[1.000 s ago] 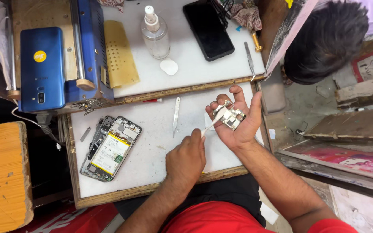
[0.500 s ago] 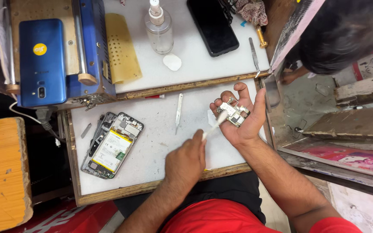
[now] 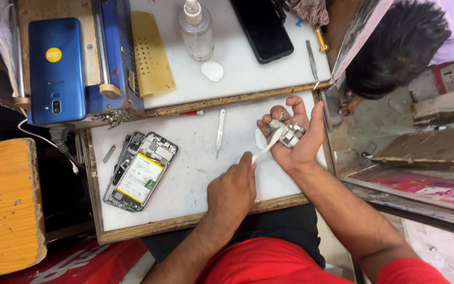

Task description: The person disassembles a smartphone, removes the motherboard, and cleans it with a brush and liquid. The person then handles a second blue smartphone.

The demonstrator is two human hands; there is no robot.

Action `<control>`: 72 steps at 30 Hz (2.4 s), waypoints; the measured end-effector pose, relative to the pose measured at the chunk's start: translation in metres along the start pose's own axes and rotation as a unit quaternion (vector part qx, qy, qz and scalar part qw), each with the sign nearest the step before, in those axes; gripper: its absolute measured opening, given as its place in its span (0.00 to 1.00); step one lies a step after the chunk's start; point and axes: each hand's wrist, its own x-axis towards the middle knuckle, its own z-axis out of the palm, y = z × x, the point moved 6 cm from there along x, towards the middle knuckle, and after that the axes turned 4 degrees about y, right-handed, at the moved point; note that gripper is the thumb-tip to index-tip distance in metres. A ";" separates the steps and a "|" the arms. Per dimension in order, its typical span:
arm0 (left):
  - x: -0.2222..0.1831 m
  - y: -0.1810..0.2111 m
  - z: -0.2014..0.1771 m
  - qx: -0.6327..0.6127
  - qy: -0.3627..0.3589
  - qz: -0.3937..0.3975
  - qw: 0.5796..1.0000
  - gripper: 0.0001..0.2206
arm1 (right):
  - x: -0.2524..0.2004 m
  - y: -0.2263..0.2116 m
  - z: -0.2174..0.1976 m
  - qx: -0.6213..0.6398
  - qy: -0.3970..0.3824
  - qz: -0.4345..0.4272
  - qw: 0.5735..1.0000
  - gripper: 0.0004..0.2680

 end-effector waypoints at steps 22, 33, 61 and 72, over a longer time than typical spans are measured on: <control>0.001 0.006 0.006 -0.030 -0.022 -0.049 0.998 0.12 | -0.001 0.000 0.002 0.009 -0.036 -0.015 0.999 0.18; -0.019 -0.013 -0.010 -0.092 -0.016 -0.031 0.995 0.14 | 0.000 -0.007 0.005 0.000 -0.049 -0.041 0.998 0.18; -0.002 0.005 0.008 -0.033 -0.100 0.076 0.992 0.30 | 0.003 -0.007 0.004 -0.023 -0.040 -0.026 0.999 0.19; -0.007 0.005 0.017 0.028 -0.070 0.112 0.991 0.32 | 0.006 -0.007 0.000 -0.016 -0.039 -0.033 0.999 0.19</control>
